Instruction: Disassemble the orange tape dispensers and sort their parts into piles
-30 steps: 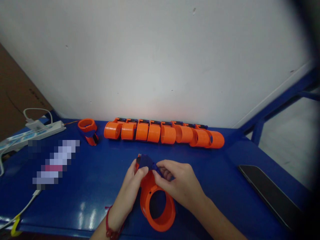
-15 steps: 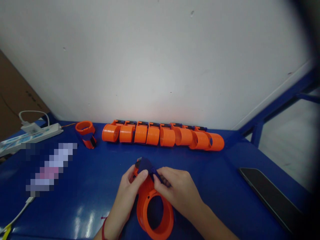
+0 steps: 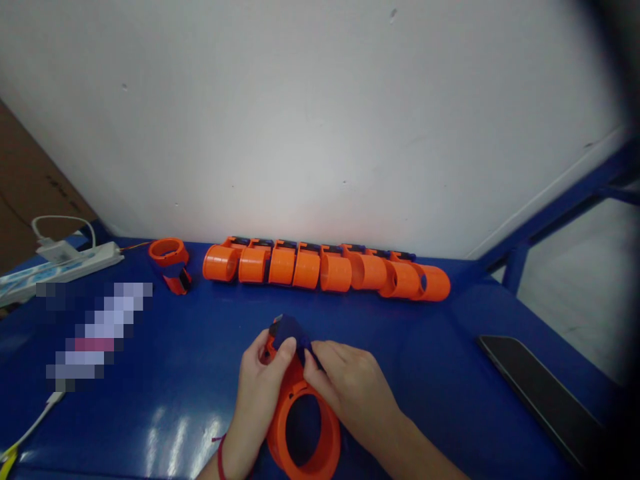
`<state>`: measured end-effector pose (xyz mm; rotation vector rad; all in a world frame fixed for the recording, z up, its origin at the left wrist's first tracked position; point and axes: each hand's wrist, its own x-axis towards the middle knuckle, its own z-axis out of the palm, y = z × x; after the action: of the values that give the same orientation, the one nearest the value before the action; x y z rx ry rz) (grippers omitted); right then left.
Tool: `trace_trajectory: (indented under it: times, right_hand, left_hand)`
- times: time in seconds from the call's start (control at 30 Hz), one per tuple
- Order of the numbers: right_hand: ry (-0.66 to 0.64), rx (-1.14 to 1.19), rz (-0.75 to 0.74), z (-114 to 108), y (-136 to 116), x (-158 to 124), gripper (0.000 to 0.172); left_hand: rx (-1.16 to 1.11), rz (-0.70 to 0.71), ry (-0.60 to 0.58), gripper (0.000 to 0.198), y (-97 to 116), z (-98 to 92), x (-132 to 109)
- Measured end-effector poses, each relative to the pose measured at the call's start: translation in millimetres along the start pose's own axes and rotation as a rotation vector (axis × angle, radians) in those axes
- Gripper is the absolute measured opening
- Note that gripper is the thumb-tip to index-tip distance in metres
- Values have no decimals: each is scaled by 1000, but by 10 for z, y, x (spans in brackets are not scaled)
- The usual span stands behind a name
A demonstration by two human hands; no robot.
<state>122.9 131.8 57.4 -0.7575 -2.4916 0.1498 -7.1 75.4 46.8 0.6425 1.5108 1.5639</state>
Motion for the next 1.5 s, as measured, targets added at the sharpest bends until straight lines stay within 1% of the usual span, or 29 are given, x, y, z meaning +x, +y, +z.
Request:
trace_trajectory:
  times: [0.53, 0.73, 0.87, 0.93, 1.0, 1.1, 1.17, 1.23, 1.3, 1.37, 1.5]
  right_hand:
    - [-30, 55, 49, -48, -32, 3, 28]
    - [-24, 102, 91, -68, -29, 22, 28]
    - [-45, 180, 174, -67, 1, 49, 24]
    - [-44, 241, 220, -62, 26, 61, 19]
    - [-38, 288, 253, -53, 56, 69, 16]
    - [-20, 318, 307, -33, 99, 75, 19]
    - [-11, 329, 343, -18, 119, 76, 21]
    - [-13, 331, 377, -7, 131, 77, 23]
    - [-22, 316, 399, 1, 137, 78, 24]
    - [-27, 294, 400, 6, 136, 80, 26]
    - [-46, 259, 382, 11, 132, 86, 29]
  left_hand:
    - [8, 18, -10, 20, -102, -38, 23]
    - [-37, 9, 0, 18, -78, -43, 13]
    - [-53, -8, 10, 20, -59, -54, -7]
    - [-74, -32, 11, 24, -43, -64, -25]
    - [-141, -98, -1, 31, -28, -82, -45]
    - [-268, -215, -33, 39, -20, -127, -71]
    - [-298, -243, -84, 38, -24, -158, -82]
    - [-309, -242, -129, 36, -31, -178, -89]
    - [-319, -232, -141, 37, -39, -186, -91]
    - [-316, -216, -127, 36, -47, -186, -87]
    - [-281, -158, -69, 27, -58, -199, -62]
